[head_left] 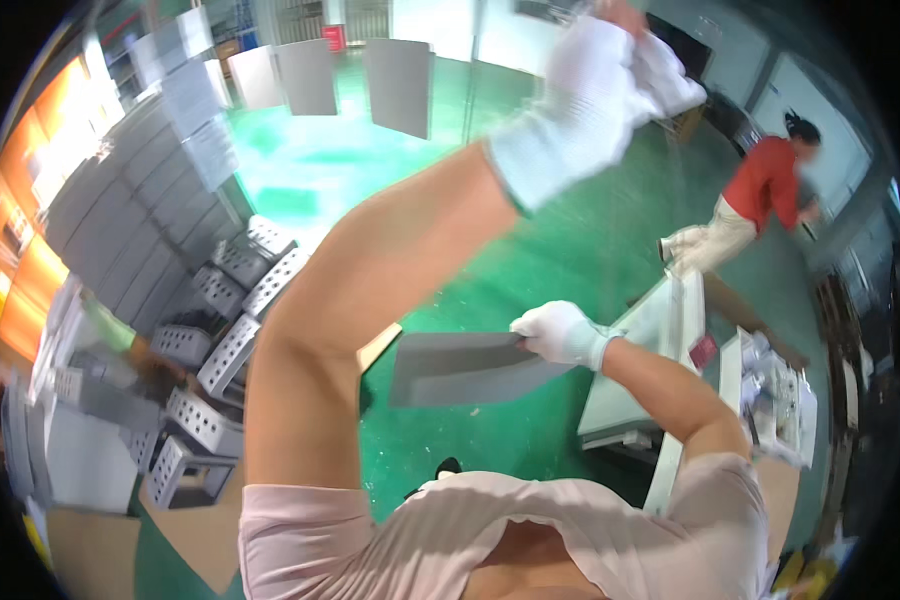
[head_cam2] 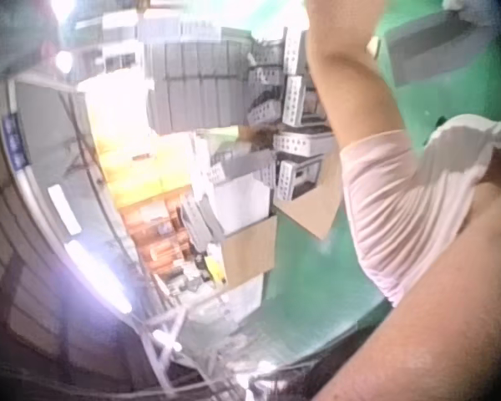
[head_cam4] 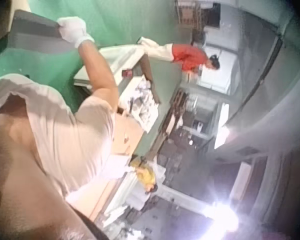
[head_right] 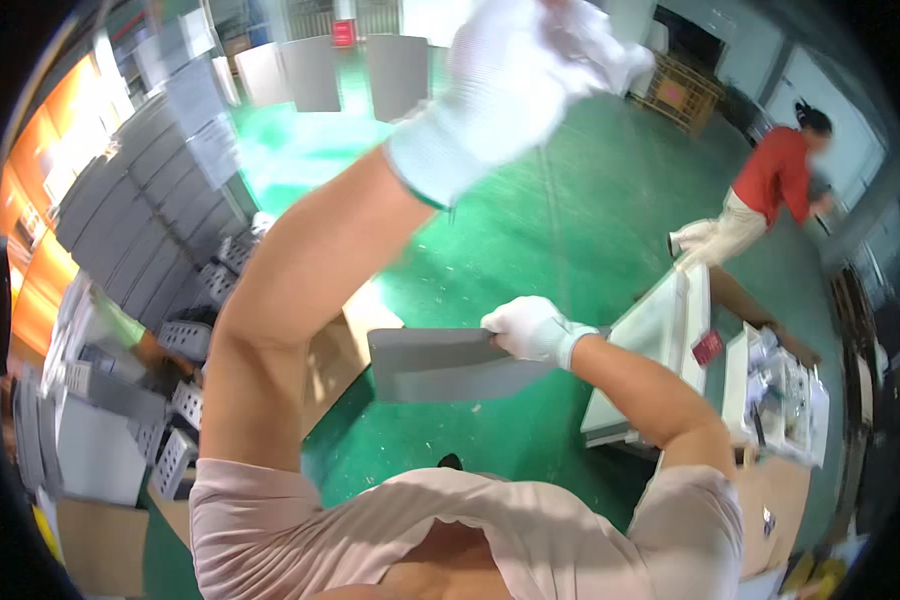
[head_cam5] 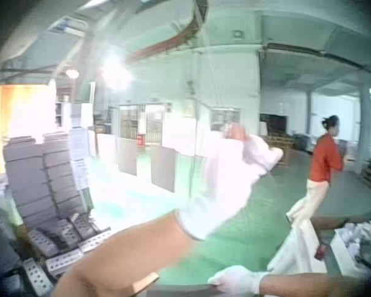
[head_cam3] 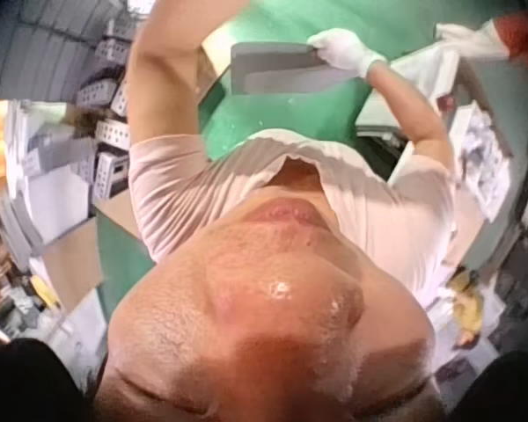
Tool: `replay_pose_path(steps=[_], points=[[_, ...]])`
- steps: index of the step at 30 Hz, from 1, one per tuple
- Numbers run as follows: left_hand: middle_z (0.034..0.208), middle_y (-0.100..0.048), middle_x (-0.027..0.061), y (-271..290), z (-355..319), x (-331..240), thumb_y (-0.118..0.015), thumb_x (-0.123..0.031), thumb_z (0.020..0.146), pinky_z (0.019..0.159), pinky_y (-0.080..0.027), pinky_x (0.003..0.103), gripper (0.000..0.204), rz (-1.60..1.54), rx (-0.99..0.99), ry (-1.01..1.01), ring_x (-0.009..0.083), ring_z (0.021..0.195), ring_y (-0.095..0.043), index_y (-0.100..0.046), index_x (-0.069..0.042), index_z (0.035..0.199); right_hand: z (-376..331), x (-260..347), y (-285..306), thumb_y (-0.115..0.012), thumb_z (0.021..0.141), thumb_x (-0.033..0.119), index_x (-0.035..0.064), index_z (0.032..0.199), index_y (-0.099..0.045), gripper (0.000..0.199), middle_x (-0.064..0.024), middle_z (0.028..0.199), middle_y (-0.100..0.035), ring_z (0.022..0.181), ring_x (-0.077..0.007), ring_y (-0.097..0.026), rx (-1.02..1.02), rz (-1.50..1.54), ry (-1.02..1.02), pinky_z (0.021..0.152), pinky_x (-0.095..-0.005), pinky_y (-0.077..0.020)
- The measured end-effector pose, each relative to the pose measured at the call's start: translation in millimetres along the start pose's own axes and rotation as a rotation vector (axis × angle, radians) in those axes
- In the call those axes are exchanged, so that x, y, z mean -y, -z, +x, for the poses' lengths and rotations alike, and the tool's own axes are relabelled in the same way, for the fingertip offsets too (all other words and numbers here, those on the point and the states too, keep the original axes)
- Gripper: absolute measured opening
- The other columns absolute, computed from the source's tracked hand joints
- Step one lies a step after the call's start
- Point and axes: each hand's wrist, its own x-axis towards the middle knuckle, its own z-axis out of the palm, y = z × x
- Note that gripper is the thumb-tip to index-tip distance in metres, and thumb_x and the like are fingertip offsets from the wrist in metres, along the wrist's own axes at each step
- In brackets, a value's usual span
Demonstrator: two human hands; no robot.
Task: The person unhooks metal panels from overhead hangers by hand and stacks them on a workbench.
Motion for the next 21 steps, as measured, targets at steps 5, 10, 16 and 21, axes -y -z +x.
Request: replay_pose_path(steps=[5, 10, 16, 21], points=[[0.097, -0.057, 0.0144, 92, -23, -57, -0.049, -0.034, 0.09, 0.078, -0.049, 0.041, 0.035, 0.32, 0.23, -0.155, 0.0239, 0.087, -0.059, -0.048, -0.001, 0.102, -39, -25, -55, -0.055, 0.079, 0.02, 0.0064, 0.081, -0.057, 0.014, -0.0153, 0.074, -0.06, 0.074, -0.0342, -0.059, -0.038, 0.292, -0.436, 0.066, -0.0429, -0.0462], [0.112, -0.055, 0.0169, 122, -175, -40, -0.045, -0.026, 0.093, 0.078, -0.05, 0.034, 0.038, 1.523, -0.564, -0.349, 0.0236, 0.094, -0.059, -0.046, 0.005, 0.115, -111, -48, -60, -0.051, 0.078, 0.021, 0.0018, 0.072, -0.056, 0.021, -0.0182, 0.068, -0.058, 0.073, -0.036, -0.059, -0.286, 0.356, -0.733, 0.066, -0.0431, -0.0457], [0.112, -0.055, 0.0191, 13, -384, 168, -0.05, -0.038, 0.086, 0.079, -0.048, 0.047, 0.036, -0.706, -0.656, 1.655, 0.0287, 0.098, -0.056, -0.047, -0.007, 0.104, -224, -27, -22, -0.055, 0.076, 0.021, -0.0011, 0.067, -0.052, 0.024, -0.0226, 0.065, -0.054, 0.066, -0.0414, -0.054, -0.728, 0.469, -1.049, 0.06, -0.0443, -0.0418], [0.126, -0.048, 0.0072, -109, -409, 284, -0.044, -0.054, 0.087, 0.093, -0.04, 0.048, 0.055, -0.971, -0.703, 1.316, 0.0279, 0.112, -0.047, -0.044, -0.01, 0.12, -358, 63, -17, -0.062, 0.077, 0.015, -0.0016, 0.074, -0.055, 0.018, -0.0084, 0.062, -0.051, 0.058, -0.0128, -0.046, -1.139, 0.699, -1.248, 0.055, -0.0309, -0.0404]])
